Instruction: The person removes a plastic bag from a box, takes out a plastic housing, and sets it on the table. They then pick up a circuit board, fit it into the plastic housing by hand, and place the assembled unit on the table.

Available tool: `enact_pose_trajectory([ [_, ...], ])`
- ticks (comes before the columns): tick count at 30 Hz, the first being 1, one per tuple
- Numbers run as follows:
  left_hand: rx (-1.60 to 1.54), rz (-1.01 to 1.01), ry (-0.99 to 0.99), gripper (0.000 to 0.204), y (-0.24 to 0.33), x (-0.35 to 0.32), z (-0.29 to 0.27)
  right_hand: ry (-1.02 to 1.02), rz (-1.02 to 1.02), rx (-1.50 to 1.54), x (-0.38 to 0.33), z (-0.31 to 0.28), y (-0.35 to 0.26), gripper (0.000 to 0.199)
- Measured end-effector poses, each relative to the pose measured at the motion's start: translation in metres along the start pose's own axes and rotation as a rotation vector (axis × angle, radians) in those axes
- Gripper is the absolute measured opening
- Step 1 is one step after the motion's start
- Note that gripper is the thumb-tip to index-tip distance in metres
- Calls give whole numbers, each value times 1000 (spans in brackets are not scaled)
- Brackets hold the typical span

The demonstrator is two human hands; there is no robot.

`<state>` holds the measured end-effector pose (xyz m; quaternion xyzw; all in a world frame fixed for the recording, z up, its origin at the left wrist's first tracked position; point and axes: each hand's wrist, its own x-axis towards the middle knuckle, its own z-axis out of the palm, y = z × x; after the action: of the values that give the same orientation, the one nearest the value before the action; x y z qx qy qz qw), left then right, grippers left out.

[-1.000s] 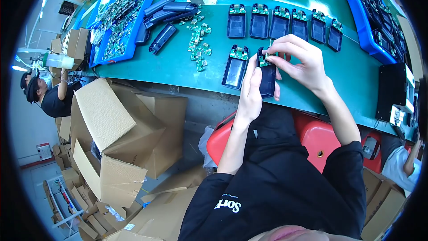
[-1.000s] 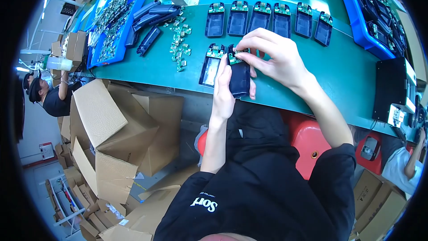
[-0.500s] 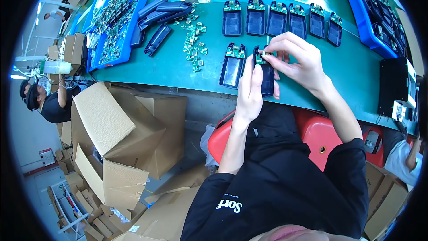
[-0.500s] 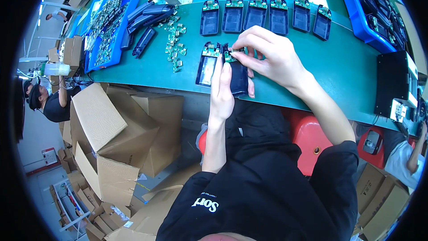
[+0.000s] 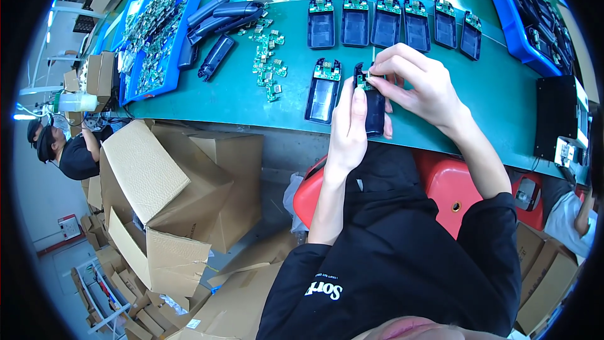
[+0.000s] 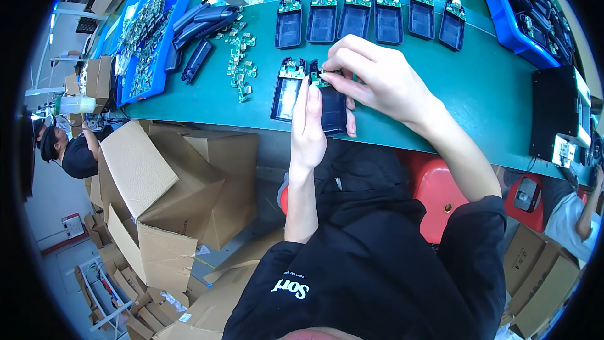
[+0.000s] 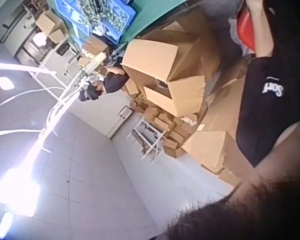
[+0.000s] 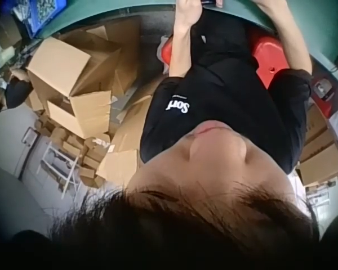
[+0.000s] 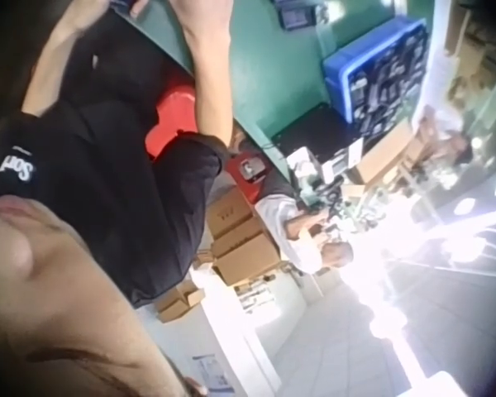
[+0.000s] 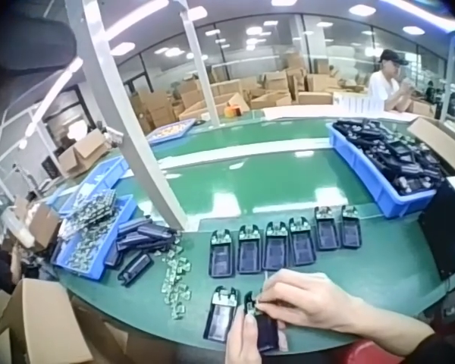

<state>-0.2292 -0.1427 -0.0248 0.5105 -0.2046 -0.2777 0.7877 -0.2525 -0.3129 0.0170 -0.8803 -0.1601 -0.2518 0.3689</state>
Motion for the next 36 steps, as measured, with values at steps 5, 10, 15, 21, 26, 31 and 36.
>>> enact_pose_trajectory([
  [5,62,-9,25,37,3,0,2,9,-37,-32,0,0,-1,17],
  [10,66,4,17,37,4,-1,2,28,-22,8,1,-1,-4,16],
  [15,59,39,-2,36,6,0,0,30,50,134,2,0,-7,16],
  [21,41,48,46,35,4,-1,3,50,18,115,2,1,-4,17],
  [26,107,68,68,34,6,-1,4,45,26,86,2,0,-4,17],
  [31,167,132,80,32,8,-3,4,36,87,171,2,2,-7,16],
  [36,202,176,144,30,8,-1,7,43,78,223,1,3,-10,16],
])
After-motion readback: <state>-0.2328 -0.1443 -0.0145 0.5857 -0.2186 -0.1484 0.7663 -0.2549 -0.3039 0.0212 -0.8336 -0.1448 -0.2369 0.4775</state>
